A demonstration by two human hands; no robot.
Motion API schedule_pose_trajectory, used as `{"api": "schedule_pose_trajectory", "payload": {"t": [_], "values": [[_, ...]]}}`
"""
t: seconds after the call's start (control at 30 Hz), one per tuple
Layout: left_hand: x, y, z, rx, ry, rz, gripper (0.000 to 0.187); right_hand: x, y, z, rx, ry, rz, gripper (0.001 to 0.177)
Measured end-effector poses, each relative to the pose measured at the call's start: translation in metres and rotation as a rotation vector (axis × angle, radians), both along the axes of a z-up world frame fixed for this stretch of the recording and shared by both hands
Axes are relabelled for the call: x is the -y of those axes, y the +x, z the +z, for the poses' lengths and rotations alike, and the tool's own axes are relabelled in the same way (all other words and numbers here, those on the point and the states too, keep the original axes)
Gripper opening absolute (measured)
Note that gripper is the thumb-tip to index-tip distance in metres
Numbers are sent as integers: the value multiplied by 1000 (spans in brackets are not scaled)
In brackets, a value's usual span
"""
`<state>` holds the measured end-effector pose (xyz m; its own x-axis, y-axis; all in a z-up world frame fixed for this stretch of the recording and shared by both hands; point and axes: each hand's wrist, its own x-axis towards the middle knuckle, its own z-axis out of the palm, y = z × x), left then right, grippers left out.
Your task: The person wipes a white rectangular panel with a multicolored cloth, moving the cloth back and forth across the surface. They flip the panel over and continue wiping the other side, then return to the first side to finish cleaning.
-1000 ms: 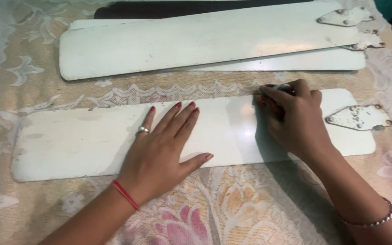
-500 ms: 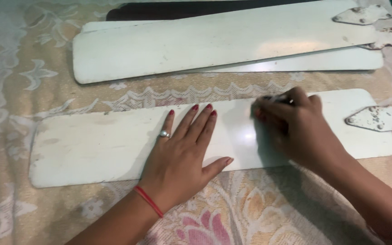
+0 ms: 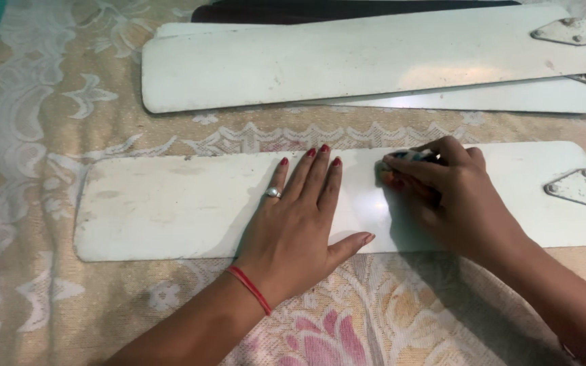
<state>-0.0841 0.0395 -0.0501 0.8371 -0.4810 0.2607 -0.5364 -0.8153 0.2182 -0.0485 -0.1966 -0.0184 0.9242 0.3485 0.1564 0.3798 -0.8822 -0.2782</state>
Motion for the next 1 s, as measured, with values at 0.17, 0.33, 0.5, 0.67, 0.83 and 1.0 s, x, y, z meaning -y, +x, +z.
{"api": "schedule_pose_trajectory", "payload": {"t": [0.17,0.33,0.5,0.67,0.83,1.0], "values": [[-2,0,2,-27,16,2,94,-16,25,-2,145,10,13,35],[0,1,0,-25,32,3,95,-18,0,-7,44,34,86,37],[0,1,1,-17,29,-1,97,-24,3,-3,59,83,139,40],[0,0,4,-30,28,7,97,-42,22,0,83,85,112,34],[0,2,1,-47,65,16,103,-43,-2,10,-20,56,175,41],[3,5,-1,-66,81,13,109,-48,16,3,-42,33,170,38]]}}
